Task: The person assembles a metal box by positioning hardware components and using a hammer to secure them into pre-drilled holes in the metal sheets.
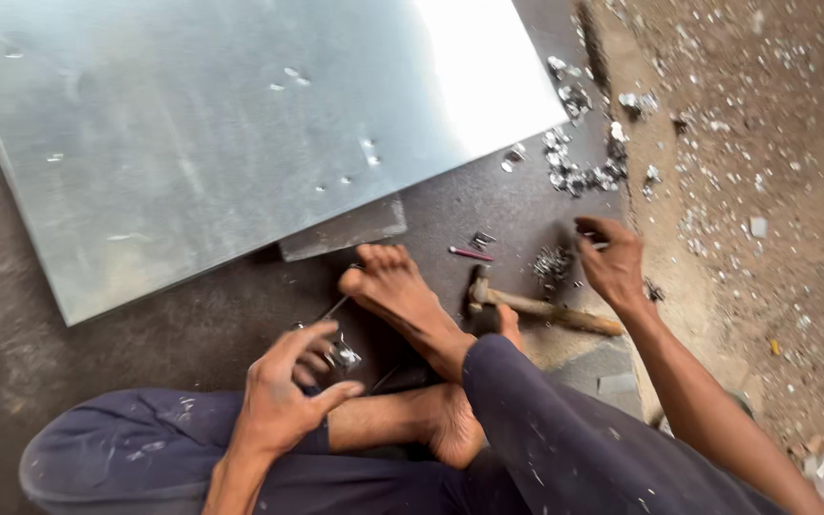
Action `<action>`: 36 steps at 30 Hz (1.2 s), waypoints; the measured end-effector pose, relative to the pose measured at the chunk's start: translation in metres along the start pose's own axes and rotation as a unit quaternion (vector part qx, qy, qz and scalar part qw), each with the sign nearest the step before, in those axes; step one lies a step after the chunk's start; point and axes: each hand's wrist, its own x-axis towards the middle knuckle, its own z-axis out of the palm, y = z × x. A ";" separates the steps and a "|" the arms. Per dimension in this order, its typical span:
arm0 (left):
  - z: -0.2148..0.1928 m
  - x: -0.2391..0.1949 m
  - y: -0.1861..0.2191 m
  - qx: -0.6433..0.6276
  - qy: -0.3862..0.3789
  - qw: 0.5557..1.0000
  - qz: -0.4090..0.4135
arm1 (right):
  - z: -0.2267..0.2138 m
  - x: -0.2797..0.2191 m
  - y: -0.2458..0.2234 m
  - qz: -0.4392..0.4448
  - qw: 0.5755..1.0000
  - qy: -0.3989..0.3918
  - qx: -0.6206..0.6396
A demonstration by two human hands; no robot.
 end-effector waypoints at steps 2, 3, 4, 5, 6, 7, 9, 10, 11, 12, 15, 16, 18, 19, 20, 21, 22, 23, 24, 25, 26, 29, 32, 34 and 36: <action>-0.002 0.006 -0.007 0.160 0.089 0.975 0.124 | 0.005 -0.008 0.010 -0.003 1.000 0.017 -0.023; -0.004 0.011 -0.013 0.237 0.133 0.944 0.186 | 0.006 -0.010 0.012 -0.006 0.999 0.026 -0.033; -0.003 0.016 -0.019 0.240 0.131 0.945 0.179 | 0.007 -0.012 0.012 0.020 0.998 0.053 -0.031; 0.001 0.021 -0.023 0.241 0.127 0.946 0.174 | 0.005 -0.016 0.013 0.048 0.995 0.081 -0.031; 0.003 0.025 -0.026 0.241 0.124 0.948 0.169 | 0.003 -0.019 0.015 0.075 0.991 0.109 -0.031; 0.002 0.027 -0.028 0.242 0.114 0.948 0.170 | 0.000 -0.021 0.017 0.070 0.990 0.120 -0.026; -0.008 0.029 -0.024 0.246 0.096 0.949 0.173 | -0.004 -0.020 0.022 0.057 0.988 0.142 -0.014; -0.015 0.032 -0.019 0.285 0.077 0.947 0.127 | -0.005 -0.015 0.024 0.052 0.991 0.124 -0.009; -0.023 0.030 -0.016 0.325 0.054 0.941 0.078 | -0.003 -0.016 0.027 0.051 0.993 0.102 -0.005; -0.031 0.027 -0.013 0.363 0.032 0.931 0.028 | -0.003 -0.020 0.030 0.050 0.996 0.080 0.000; -0.062 0.014 -0.003 0.373 0.045 0.925 0.053 | 0.001 -0.022 0.030 -0.040 0.995 0.084 -0.035; -0.063 0.016 -0.002 0.365 0.062 0.924 0.097 | 0.004 -0.024 0.029 -0.028 0.996 0.078 -0.043; -0.059 0.016 -0.009 0.343 0.096 0.918 0.174 | 0.012 -0.028 0.026 -0.008 0.997 0.058 -0.058; -0.051 0.018 -0.015 0.334 0.087 0.923 0.170 | 0.014 -0.028 0.026 -0.031 0.994 0.081 -0.060; -0.037 0.023 -0.021 0.325 0.077 0.928 0.167 | 0.015 -0.030 0.027 -0.055 0.991 0.103 -0.061; -0.026 0.030 -0.027 0.314 0.067 0.932 0.167 | 0.014 -0.028 0.030 -0.078 0.987 0.128 -0.064; -0.020 0.036 -0.033 0.314 0.066 0.934 0.157 | 0.015 -0.023 0.034 -0.018 0.991 0.131 -0.030; -0.013 0.043 -0.039 0.312 0.059 0.936 0.148 | 0.013 -0.022 0.040 0.047 0.990 0.133 0.000; -0.010 0.047 -0.045 0.310 0.052 0.939 0.140 | 0.011 -0.020 0.047 0.111 0.984 0.134 0.030; -0.011 0.047 -0.049 0.328 0.047 0.933 0.139 | 0.006 -0.018 0.054 0.081 0.988 0.128 0.032; -0.015 0.045 -0.051 0.346 0.042 0.927 0.138 | 0.000 -0.016 0.061 0.051 0.991 0.122 0.035; -0.047 0.025 -0.053 0.380 0.058 0.913 0.138 | -0.004 -0.009 0.070 -0.050 0.993 0.103 -0.017; -0.081 0.004 -0.048 0.431 0.099 0.891 0.107 | -0.007 -0.006 0.066 -0.093 0.990 0.095 -0.051; -0.101 -0.017 -0.041 0.402 0.151 0.899 0.085 | -0.005 -0.009 0.050 -0.094 0.991 0.091 -0.036; -0.119 -0.033 -0.025 0.293 0.223 0.926 0.084 | -0.010 -0.009 0.026 -0.069 0.993 0.092 -0.009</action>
